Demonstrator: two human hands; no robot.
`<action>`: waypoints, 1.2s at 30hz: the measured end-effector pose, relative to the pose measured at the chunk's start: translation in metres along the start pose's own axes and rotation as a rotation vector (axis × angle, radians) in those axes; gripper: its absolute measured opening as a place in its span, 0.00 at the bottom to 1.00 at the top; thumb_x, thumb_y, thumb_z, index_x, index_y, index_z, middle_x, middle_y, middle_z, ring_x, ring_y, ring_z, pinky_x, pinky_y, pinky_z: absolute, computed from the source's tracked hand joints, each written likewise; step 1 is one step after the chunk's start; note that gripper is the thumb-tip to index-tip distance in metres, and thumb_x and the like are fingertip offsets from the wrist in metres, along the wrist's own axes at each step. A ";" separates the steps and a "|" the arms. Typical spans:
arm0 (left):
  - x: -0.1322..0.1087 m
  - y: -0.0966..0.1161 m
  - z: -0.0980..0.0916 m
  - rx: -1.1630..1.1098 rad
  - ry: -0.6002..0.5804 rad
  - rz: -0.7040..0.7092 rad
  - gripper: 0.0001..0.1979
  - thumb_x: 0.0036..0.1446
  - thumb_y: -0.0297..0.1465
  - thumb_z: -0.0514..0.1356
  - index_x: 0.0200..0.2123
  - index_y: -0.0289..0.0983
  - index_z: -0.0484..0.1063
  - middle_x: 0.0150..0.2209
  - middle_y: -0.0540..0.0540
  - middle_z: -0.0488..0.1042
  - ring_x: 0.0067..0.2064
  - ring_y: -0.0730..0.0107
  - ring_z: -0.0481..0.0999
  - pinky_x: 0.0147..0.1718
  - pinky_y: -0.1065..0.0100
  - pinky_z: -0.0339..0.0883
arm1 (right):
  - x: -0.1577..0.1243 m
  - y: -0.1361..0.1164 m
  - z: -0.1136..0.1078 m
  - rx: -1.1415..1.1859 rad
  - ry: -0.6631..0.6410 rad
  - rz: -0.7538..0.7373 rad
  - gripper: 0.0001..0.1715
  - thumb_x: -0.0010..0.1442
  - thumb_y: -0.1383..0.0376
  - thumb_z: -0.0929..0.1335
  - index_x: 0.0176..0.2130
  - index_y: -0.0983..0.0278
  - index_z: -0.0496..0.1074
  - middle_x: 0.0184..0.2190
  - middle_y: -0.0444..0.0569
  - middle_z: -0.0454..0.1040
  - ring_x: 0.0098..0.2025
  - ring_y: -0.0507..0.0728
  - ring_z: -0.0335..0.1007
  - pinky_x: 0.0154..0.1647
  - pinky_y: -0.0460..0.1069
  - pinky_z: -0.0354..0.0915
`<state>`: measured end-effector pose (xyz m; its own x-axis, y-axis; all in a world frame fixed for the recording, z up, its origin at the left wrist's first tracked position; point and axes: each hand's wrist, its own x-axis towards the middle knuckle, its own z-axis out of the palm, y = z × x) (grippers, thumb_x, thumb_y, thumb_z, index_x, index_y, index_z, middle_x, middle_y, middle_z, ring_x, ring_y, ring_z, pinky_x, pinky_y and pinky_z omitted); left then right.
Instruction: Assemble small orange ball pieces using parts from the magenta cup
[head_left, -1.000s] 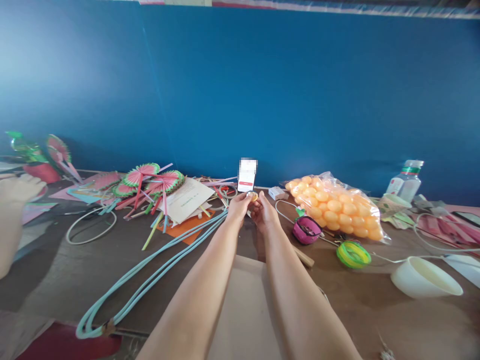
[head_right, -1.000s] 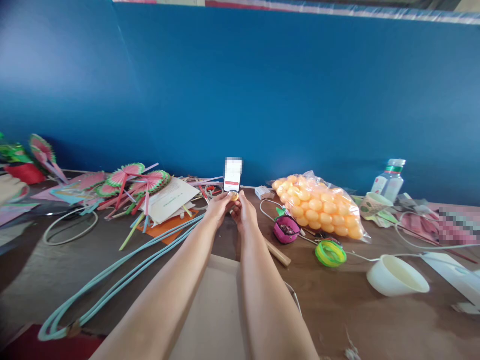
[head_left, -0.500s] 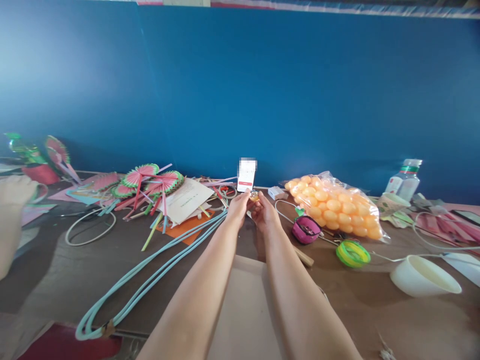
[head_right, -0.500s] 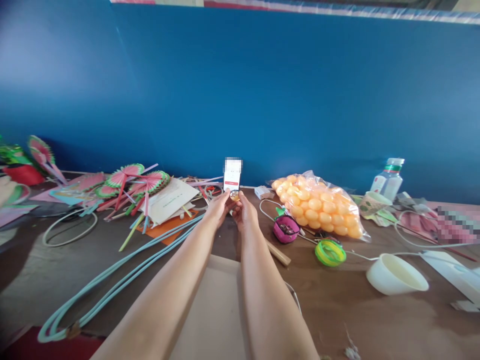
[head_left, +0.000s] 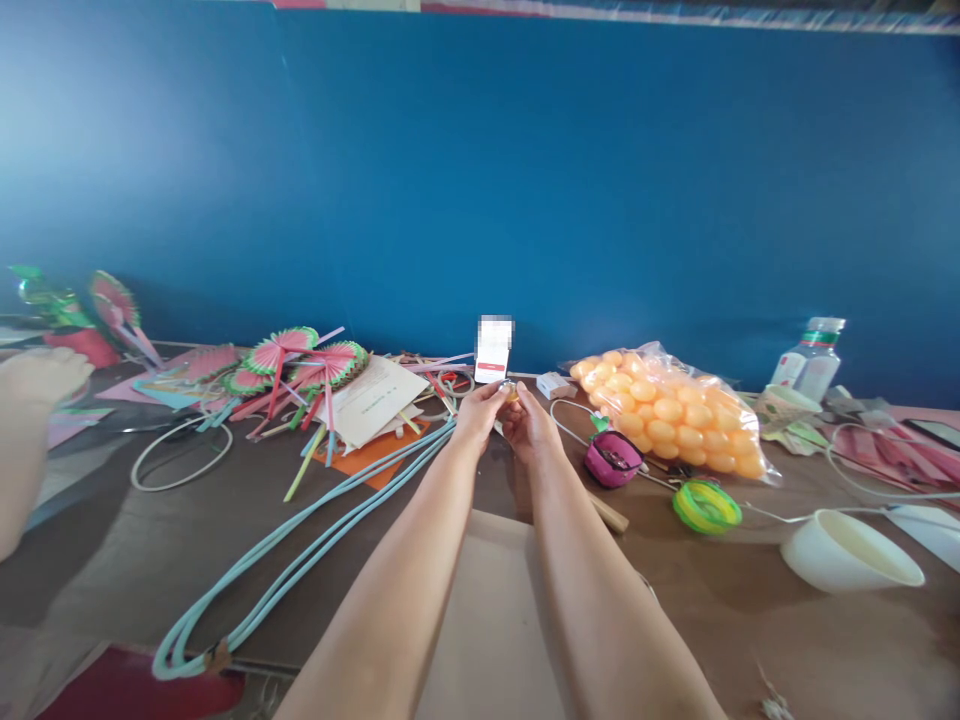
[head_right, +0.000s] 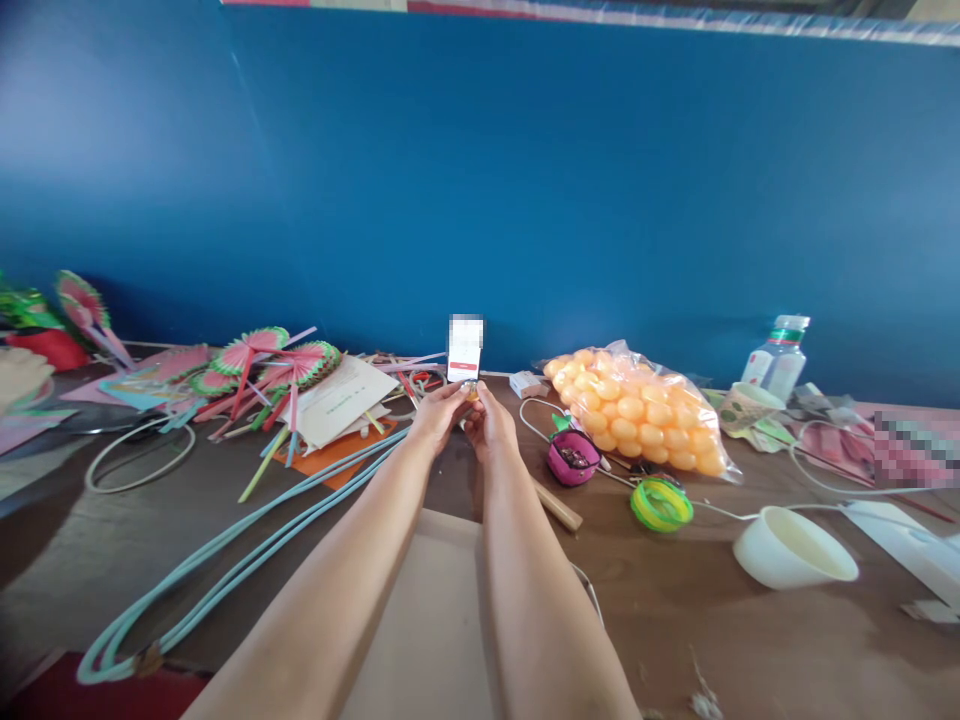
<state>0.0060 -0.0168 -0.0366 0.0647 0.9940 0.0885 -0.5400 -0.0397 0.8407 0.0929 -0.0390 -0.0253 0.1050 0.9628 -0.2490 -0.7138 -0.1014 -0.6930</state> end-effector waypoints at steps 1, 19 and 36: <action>0.001 -0.001 -0.001 0.016 -0.004 0.005 0.23 0.36 0.40 0.74 0.37 0.33 0.80 0.32 0.44 0.80 0.36 0.65 0.78 0.49 0.59 0.68 | 0.001 0.001 -0.001 -0.005 0.005 -0.014 0.13 0.52 0.60 0.76 0.30 0.65 0.72 0.16 0.36 0.66 0.15 0.43 0.58 0.12 0.38 0.58; 0.002 -0.005 -0.001 0.040 0.001 0.001 0.23 0.39 0.41 0.73 0.37 0.33 0.80 0.33 0.42 0.80 0.36 0.65 0.79 0.46 0.61 0.69 | -0.001 0.001 0.001 0.004 -0.003 -0.018 0.17 0.51 0.57 0.76 0.28 0.65 0.69 0.14 0.36 0.64 0.14 0.43 0.56 0.12 0.38 0.57; 0.004 -0.006 -0.005 0.200 0.037 0.036 0.22 0.43 0.43 0.70 0.38 0.34 0.80 0.34 0.43 0.80 0.38 0.62 0.79 0.47 0.60 0.69 | -0.004 0.000 0.003 0.004 -0.018 -0.008 0.13 0.53 0.60 0.75 0.29 0.65 0.71 0.15 0.36 0.67 0.14 0.44 0.57 0.13 0.38 0.57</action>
<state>0.0055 -0.0116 -0.0440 0.0158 0.9945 0.1040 -0.3642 -0.0911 0.9268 0.0902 -0.0423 -0.0225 0.0980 0.9679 -0.2314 -0.7158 -0.0930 -0.6921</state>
